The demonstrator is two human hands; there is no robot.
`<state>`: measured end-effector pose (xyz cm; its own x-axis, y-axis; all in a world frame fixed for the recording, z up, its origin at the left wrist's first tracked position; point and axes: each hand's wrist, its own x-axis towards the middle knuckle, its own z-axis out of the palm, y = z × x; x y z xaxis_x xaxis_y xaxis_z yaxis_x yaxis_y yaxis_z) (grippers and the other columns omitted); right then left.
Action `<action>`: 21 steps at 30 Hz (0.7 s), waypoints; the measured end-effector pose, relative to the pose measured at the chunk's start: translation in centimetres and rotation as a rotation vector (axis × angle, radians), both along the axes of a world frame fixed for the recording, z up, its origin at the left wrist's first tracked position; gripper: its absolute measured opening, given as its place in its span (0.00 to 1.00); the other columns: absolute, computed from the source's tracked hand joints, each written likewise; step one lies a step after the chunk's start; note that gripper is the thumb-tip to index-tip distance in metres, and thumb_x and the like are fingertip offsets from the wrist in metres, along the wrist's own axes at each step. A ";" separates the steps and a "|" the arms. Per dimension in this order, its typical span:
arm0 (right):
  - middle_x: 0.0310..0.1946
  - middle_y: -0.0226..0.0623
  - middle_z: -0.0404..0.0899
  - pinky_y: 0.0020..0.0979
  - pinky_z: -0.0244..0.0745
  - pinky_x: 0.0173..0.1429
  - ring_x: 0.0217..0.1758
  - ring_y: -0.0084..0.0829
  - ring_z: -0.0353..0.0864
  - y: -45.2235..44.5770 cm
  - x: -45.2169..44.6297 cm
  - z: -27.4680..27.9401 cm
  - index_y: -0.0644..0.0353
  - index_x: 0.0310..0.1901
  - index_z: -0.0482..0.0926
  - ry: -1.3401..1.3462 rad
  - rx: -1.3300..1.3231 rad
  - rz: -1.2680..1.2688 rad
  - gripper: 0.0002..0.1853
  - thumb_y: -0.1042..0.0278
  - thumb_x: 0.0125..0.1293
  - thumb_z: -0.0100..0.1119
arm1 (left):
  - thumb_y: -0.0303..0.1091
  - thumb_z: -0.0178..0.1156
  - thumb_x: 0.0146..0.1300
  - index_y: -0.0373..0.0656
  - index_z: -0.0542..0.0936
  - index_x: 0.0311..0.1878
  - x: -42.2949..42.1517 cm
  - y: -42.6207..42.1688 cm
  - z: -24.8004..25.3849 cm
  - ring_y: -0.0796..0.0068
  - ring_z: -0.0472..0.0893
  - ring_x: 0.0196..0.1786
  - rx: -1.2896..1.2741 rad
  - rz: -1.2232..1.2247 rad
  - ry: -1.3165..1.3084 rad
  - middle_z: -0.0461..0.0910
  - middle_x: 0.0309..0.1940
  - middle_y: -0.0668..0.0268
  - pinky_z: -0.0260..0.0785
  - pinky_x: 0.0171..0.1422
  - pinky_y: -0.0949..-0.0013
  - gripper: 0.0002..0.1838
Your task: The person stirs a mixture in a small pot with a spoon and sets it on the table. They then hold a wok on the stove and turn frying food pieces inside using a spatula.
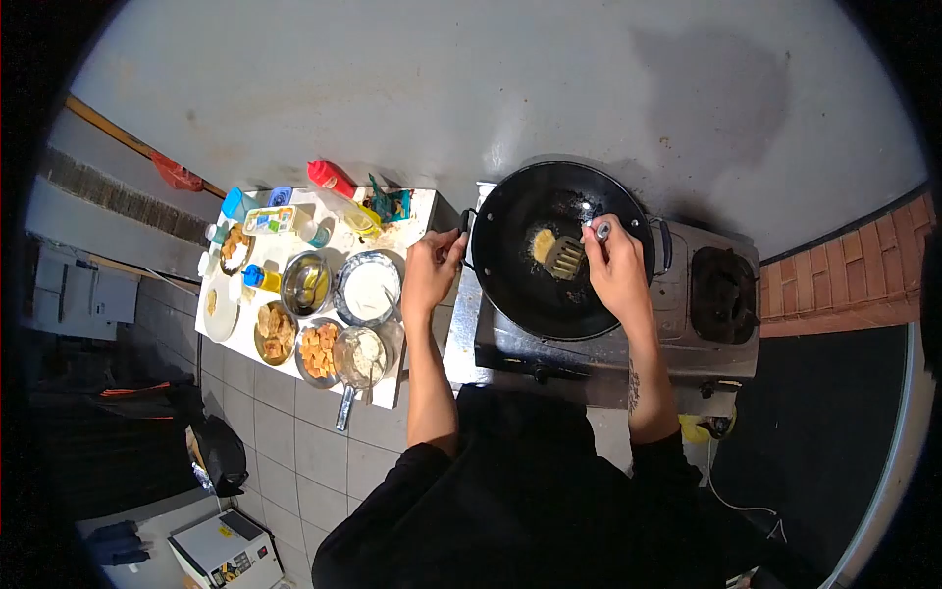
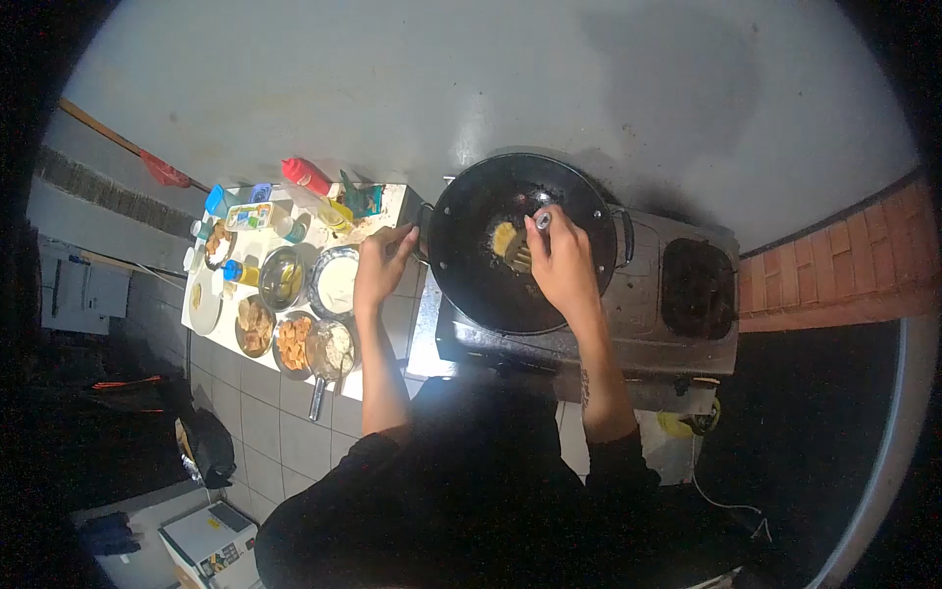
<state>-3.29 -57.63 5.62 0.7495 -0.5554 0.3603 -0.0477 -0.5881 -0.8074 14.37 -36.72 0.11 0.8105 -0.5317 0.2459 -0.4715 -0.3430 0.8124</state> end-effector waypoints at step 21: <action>0.31 0.42 0.81 0.29 0.74 0.36 0.31 0.29 0.81 -0.4 -0.1 -1.2 0.68 0.41 0.73 -0.156 0.166 0.045 0.04 0.76 0.72 0.54 | 0.36 0.65 0.65 0.29 0.83 0.48 0.1 0.0 -0.3 0.71 0.75 0.25 0.014 0.006 0.022 0.78 0.24 0.53 0.68 0.33 0.66 0.17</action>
<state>-3.38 -58.02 4.43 0.7169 -0.5841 0.3807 0.1086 -0.4458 -0.8885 14.44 -36.70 -0.17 0.8190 -0.5297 0.2204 -0.4512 -0.3573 0.8178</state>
